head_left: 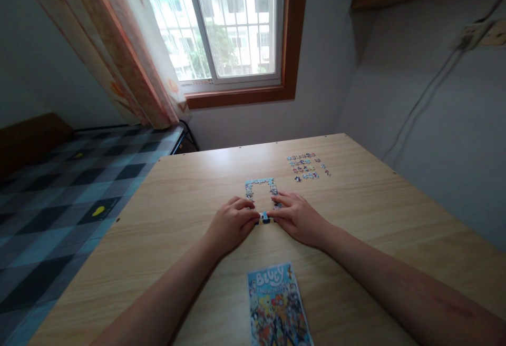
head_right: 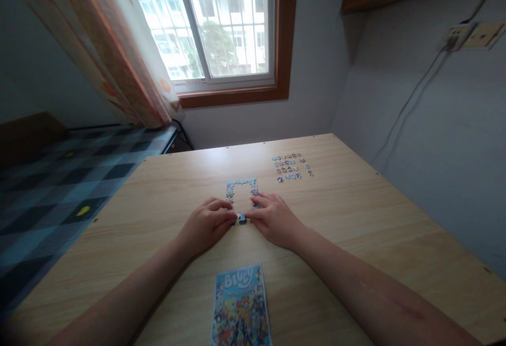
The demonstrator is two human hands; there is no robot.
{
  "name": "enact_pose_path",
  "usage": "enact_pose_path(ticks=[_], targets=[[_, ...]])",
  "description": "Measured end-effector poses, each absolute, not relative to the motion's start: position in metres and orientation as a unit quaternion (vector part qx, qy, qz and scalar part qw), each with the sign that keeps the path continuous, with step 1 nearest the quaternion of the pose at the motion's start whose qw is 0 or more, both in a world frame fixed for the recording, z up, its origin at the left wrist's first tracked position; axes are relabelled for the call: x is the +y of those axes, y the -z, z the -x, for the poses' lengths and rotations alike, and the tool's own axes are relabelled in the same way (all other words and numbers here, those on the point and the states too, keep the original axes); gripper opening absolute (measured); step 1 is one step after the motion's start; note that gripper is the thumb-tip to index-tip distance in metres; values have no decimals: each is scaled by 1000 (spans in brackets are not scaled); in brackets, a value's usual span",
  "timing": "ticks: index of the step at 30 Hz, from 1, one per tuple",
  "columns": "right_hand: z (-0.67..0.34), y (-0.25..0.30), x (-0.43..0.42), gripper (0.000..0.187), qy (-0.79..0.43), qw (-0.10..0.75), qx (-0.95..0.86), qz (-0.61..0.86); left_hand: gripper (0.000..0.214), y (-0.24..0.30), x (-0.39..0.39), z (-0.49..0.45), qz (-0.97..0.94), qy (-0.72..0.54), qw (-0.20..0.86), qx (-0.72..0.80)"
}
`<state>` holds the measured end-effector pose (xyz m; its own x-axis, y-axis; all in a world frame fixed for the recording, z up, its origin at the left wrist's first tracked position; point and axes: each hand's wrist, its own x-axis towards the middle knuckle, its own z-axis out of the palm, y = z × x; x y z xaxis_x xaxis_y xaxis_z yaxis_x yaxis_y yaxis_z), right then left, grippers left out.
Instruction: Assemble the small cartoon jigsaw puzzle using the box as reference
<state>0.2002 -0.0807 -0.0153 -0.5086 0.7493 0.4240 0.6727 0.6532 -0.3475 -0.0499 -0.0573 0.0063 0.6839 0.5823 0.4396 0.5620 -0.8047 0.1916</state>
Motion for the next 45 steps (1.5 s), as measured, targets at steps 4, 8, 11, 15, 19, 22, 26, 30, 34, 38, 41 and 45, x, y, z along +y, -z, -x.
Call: enact_pose_path(ticks=[4,8,11,15,19,22,26,30,34,38,41,45], targets=[[-200,15,-80,26,-70,281,-868,405,17,-7,-58,50,-917,-248,24,312],[-201,15,-80,26,-70,281,-867,405,17,-6,-57,51,-916,-242,36,318],[-201,15,-80,26,-76,271,-867,412,18,-6,-57,51,-913,-246,46,321],[-201,15,-80,27,-85,273,-865,413,17,-7,-59,49,-912,-251,49,321],[-203,14,-79,30,-112,310,-844,422,18,-7,-62,50,-903,-262,53,335],[-205,14,-78,36,-126,324,-822,451,22,-5,-60,53,-885,-272,43,375],[-207,15,-77,44,-112,295,-813,490,34,3,-53,57,-861,-250,16,444],[-205,18,-78,50,-102,242,-811,522,51,14,-48,56,-855,-206,-4,477],[-203,20,-78,53,-103,213,-810,537,55,18,-49,54,-857,-172,-25,485],[-203,19,-77,52,-103,195,-813,539,51,16,-50,53,-862,-158,-29,481],[-203,18,-77,52,-101,194,-814,538,49,15,-50,54,-861,-164,-28,481],[-202,14,-78,52,-100,185,-816,538,49,17,-48,56,-865,-161,-38,474]])
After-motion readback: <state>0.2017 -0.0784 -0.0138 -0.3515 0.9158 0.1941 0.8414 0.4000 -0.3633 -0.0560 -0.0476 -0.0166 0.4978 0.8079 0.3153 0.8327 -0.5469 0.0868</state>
